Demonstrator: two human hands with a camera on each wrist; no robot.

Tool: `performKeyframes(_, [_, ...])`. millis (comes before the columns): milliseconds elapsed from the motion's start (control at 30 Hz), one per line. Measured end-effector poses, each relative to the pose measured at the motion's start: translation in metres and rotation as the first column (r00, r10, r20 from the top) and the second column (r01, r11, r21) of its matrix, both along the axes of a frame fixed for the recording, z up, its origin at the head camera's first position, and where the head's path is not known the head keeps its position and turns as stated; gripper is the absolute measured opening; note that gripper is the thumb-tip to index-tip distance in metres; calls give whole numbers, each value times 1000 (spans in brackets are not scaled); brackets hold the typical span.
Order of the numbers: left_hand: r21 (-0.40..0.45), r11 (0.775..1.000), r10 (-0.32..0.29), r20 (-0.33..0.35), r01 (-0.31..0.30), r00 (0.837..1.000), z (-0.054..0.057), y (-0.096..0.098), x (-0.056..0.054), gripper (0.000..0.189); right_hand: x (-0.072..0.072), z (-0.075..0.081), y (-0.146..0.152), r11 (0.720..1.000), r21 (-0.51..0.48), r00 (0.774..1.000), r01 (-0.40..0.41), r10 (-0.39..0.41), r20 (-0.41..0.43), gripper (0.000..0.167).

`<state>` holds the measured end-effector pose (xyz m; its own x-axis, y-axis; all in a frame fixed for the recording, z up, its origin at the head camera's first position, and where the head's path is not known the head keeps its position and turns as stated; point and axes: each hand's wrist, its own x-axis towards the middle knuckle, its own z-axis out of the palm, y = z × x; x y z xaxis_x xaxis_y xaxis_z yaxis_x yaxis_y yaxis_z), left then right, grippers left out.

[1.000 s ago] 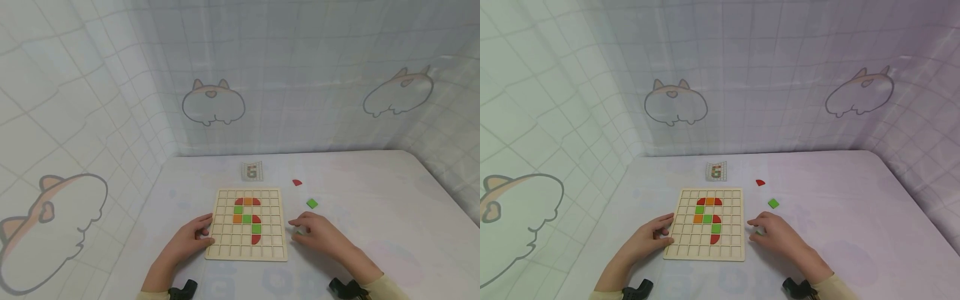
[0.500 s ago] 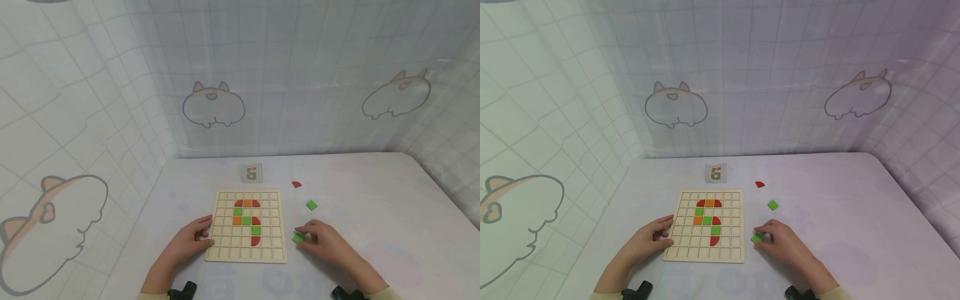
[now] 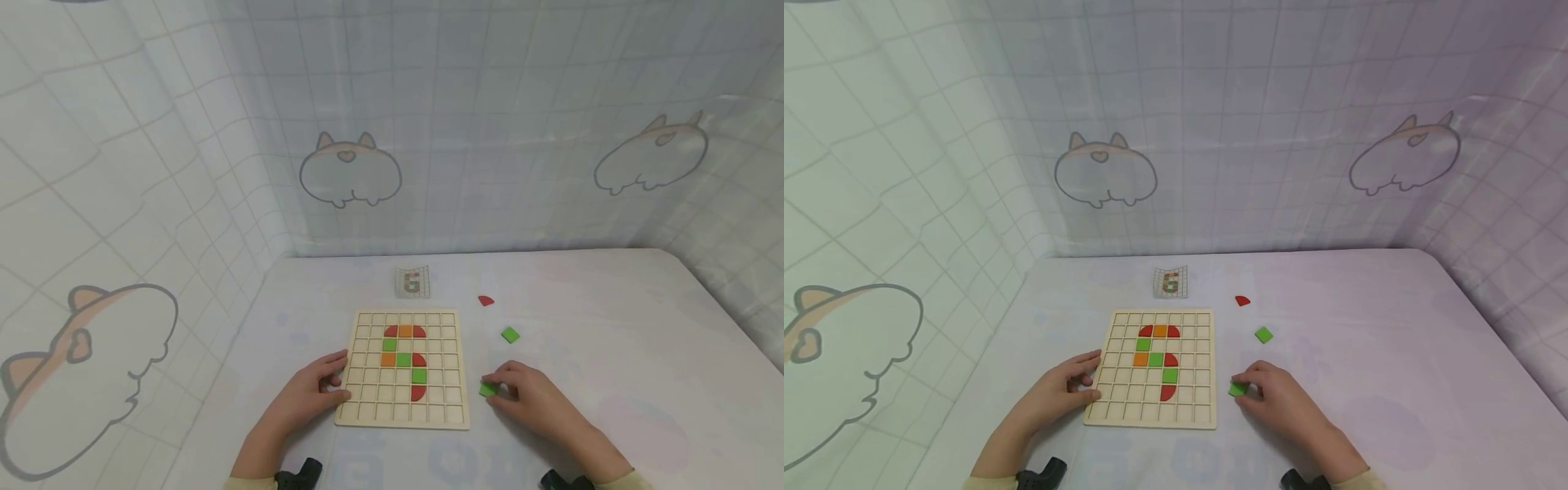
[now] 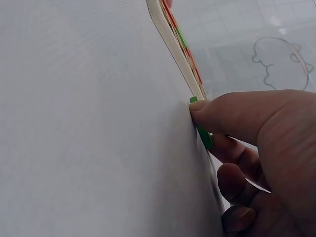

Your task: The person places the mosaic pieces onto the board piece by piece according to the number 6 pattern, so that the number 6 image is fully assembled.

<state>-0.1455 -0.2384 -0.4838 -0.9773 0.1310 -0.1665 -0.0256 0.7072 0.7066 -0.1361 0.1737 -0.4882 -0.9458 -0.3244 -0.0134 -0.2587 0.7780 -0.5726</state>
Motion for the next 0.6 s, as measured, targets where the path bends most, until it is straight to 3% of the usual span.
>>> performKeyframes(333, [-10,1000,1,-2,-1,1000,-1,-1,1,71,0,2,0,1000,-16,1000,0,0,-7,29])
performKeyframes(600, [-11,1000,-12,-10,12,1000,-2,-1,-1,71,-1,9,-3,998,-45,994,-54,49,-94,26])
